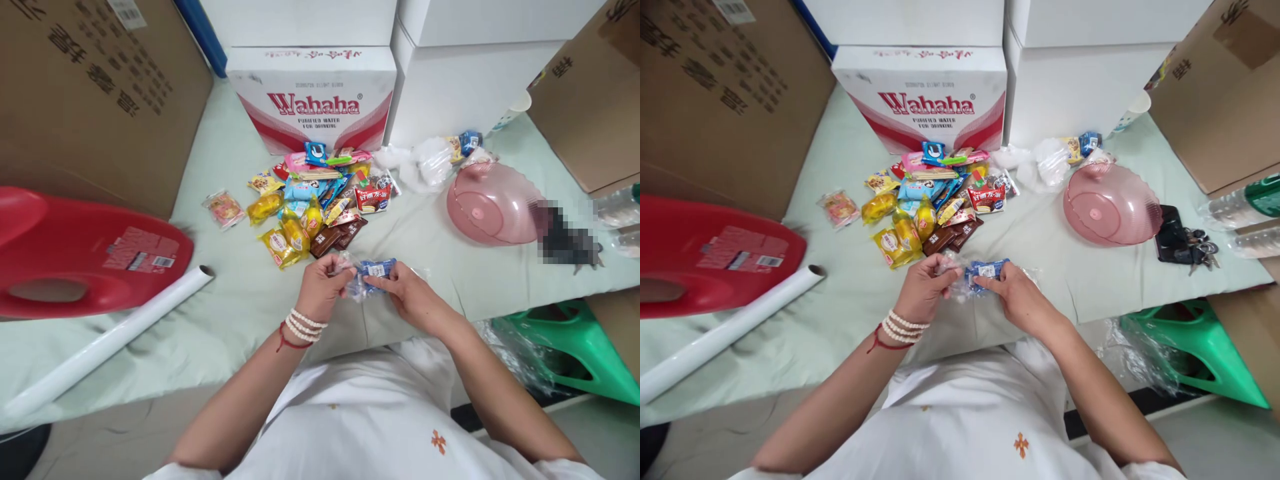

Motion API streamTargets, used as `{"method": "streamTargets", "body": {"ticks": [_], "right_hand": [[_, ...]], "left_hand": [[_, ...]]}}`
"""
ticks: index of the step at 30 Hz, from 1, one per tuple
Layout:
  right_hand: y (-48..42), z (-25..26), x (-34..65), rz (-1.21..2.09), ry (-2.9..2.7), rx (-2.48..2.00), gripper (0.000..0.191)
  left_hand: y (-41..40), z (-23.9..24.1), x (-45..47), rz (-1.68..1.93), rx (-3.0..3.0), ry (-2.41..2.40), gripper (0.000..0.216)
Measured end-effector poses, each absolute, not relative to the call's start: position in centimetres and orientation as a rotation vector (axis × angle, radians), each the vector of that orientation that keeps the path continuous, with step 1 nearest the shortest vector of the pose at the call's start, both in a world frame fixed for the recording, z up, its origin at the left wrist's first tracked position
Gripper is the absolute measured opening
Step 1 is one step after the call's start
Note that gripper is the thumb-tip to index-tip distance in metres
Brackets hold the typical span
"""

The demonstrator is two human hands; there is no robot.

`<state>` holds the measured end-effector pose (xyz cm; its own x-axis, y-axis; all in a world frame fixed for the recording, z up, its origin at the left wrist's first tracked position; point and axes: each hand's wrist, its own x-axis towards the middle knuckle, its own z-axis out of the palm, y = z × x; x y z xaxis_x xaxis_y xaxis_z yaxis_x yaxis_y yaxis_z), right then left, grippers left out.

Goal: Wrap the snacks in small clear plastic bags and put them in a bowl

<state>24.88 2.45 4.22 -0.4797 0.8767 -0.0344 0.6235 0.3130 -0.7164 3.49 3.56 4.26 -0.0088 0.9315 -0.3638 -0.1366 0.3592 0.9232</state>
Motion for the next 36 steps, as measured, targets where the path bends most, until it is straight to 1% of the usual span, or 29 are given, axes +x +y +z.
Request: {"method": "streamTargets", "body": {"ticks": [4,5,8,10,13,15,18,19,20,23,24,26,27,28,29,32,34,36], "right_hand": [[2.2,4.2,24.6,0.92,-2.262,-1.292,0.03],[2.0,4.1,24.8,0.93,-2.26,-1.251,0.03],[1.3,3.8,26.2,0.988,-2.237,-1.113,0.038],[0.9,3.4,27.1,1.025,-2.209,-1.1,0.039],[1.0,2.9,27.6,1.087,-2.015,-1.306,0.035],[1.7,2.5,27.5,0.951,-1.823,-1.553,0.039],[3.3,1.6,26.9,0.538,-1.738,-1.837,0.051],[3.9,1.3,26.8,0.444,-1.778,-1.871,0.051],[4.4,0.9,26.7,0.387,-1.828,-1.879,0.045],[5.1,0.2,26.5,0.345,-1.935,-1.825,0.019],[5.1,0.1,26.4,0.353,-1.947,-1.804,0.015],[4.8,0.3,26.2,0.414,-1.941,-1.749,0.014],[4.6,0.5,26.1,0.463,-1.925,-1.717,0.015],[4.4,0.8,25.9,0.516,-1.899,-1.688,0.015],[4.2,1.2,25.6,0.565,-1.867,-1.667,0.015],[3.7,2.6,24.1,0.645,-1.777,-1.632,0.015],[3.3,3.4,22.9,0.648,-1.758,-1.575,0.018],[3.0,3.7,21.8,0.663,-1.726,-1.52,0.022]], "left_hand": [[3.7,4.7,6.2,0.957,0.767,1.177,0.018],[3.7,4.5,6.8,0.934,0.826,1.196,0.019],[3.9,3.8,7.9,0.878,1.293,1.323,0.03],[3.8,3.5,8.3,0.787,1.658,1.42,0.034],[3.5,3.3,8.6,0.603,1.979,1.565,0.034],[3.3,3.4,8.8,0.516,2.103,1.628,0.031],[3.3,3.5,9.0,0.439,2.193,1.7,0.027],[3.3,3.6,9.0,0.428,2.199,1.732,0.027],[3.4,3.6,8.9,0.432,2.198,1.765,0.026],[4.0,3.3,8.5,0.553,2.158,1.864,0.024],[4.2,3.1,8.3,0.609,2.121,1.905,0.031],[4.8,2.7,8.0,0.67,2.035,1.967,0.06],[5.0,2.4,7.8,0.666,2.004,1.979,0.07],[5.3,2.2,7.7,0.647,1.988,1.977,0.071],[5.4,2.1,7.7,0.624,1.988,1.963,0.066],[5.7,2.0,7.8,0.593,1.999,1.91,0.037],[5.7,2.1,8.1,0.612,1.968,1.911,0.029],[5.4,2.1,8.4,0.666,1.942,1.936,0.027]]}}
